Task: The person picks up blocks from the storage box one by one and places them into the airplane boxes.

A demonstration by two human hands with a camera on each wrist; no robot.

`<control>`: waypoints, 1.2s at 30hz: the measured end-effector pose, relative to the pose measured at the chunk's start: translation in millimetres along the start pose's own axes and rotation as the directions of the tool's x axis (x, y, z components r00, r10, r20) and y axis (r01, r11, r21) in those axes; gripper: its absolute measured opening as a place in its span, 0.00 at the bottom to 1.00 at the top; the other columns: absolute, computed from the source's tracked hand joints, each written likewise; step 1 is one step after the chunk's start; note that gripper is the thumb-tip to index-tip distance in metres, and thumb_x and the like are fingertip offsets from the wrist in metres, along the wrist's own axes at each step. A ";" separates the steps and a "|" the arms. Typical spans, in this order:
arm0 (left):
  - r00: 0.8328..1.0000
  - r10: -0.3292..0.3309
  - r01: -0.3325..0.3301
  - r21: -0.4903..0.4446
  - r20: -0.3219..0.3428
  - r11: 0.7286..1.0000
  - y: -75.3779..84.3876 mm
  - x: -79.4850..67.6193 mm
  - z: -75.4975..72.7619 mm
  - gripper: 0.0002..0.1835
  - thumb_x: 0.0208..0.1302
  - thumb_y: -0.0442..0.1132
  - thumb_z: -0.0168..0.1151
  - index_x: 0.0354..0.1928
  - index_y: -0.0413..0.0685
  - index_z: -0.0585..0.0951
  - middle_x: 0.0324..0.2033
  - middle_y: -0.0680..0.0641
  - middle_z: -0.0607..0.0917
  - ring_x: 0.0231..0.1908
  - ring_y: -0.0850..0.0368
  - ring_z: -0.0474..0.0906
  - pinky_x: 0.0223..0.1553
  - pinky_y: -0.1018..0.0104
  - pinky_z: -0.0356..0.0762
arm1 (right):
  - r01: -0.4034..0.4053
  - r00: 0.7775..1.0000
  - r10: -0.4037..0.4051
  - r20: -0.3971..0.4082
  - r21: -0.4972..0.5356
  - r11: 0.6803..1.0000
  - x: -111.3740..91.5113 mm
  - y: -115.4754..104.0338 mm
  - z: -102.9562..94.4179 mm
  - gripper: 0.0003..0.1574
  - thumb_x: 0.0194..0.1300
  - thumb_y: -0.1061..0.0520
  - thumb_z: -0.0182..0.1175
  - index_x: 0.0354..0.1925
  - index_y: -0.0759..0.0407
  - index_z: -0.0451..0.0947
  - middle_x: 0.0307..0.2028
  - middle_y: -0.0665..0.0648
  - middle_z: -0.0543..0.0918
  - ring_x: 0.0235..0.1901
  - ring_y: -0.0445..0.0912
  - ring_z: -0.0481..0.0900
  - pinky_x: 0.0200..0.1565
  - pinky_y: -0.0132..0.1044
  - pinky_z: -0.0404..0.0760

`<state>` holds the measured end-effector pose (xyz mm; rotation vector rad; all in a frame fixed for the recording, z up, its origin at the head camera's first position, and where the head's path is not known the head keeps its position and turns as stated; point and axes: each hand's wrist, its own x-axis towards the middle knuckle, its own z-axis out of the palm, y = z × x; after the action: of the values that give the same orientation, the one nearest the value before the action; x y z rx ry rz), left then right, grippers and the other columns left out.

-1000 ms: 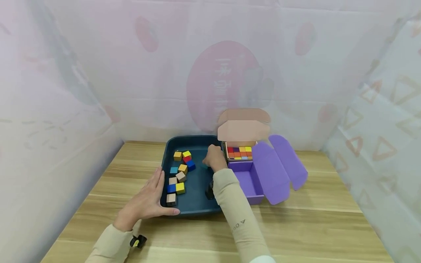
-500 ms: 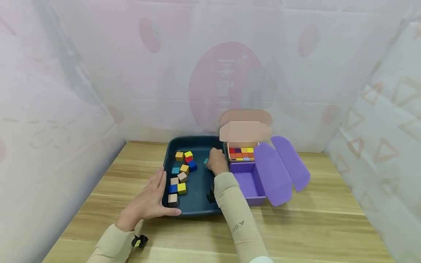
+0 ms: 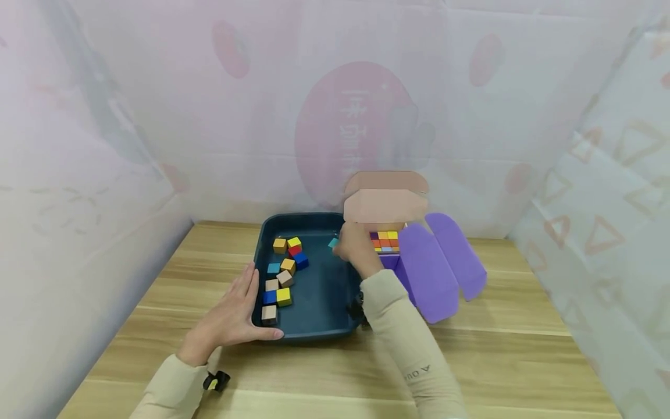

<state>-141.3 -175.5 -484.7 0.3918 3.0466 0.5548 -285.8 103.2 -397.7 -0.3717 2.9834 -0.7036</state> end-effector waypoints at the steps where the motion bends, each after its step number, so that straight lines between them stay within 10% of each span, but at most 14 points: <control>1: 1.000 0.002 -0.002 -0.003 -0.001 1.000 0.1 -0.6 -0.4 0.83 0.43 0.87 0.65 0.83 0.31 0.43 0.85 0.33 0.38 0.85 0.33 0.38 0.83 0.35 0.45 | 0.004 1.000 -0.004 -0.007 0.008 1.000 -4.9 1.2 -5.9 0.13 0.62 0.57 0.75 0.28 0.66 0.87 0.21 0.52 0.71 0.23 0.45 0.70 0.28 0.33 0.79; 13: 1.000 -0.017 0.017 -0.019 -0.001 1.000 -2.9 -4.2 -1.1 0.84 0.42 0.87 0.65 0.84 0.32 0.42 0.85 0.34 0.37 0.85 0.33 0.38 0.83 0.34 0.44 | -0.061 0.982 0.073 -0.172 0.070 0.996 -45.7 38.6 -32.3 0.20 0.56 0.57 0.77 0.16 0.62 0.81 0.14 0.52 0.78 0.27 0.49 0.75 0.25 0.35 0.71; 22: 1.000 -0.019 0.019 -0.018 -0.002 1.000 -5.4 -6.0 -0.3 0.84 0.42 0.88 0.64 0.84 0.33 0.42 0.85 0.34 0.36 0.85 0.34 0.37 0.83 0.34 0.43 | -0.225 0.966 0.232 -0.116 0.070 0.972 -49.0 63.6 -0.8 0.26 0.60 0.53 0.77 0.16 0.58 0.73 0.20 0.55 0.80 0.21 0.48 0.73 0.23 0.35 0.68; 36: 1.000 -0.011 0.012 -0.035 0.008 0.999 -4.5 -7.2 1.6 0.84 0.43 0.87 0.65 0.84 0.32 0.42 0.85 0.34 0.35 0.85 0.33 0.36 0.83 0.34 0.43 | -0.271 0.954 0.280 -0.111 0.090 0.958 -45.4 85.9 42.8 0.28 0.61 0.49 0.78 0.13 0.56 0.76 0.16 0.50 0.75 0.23 0.47 0.75 0.25 0.35 0.69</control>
<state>-135.3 -180.8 -487.9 0.3740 3.0253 0.6045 -256.2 170.2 -474.5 0.0964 3.0219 -0.8291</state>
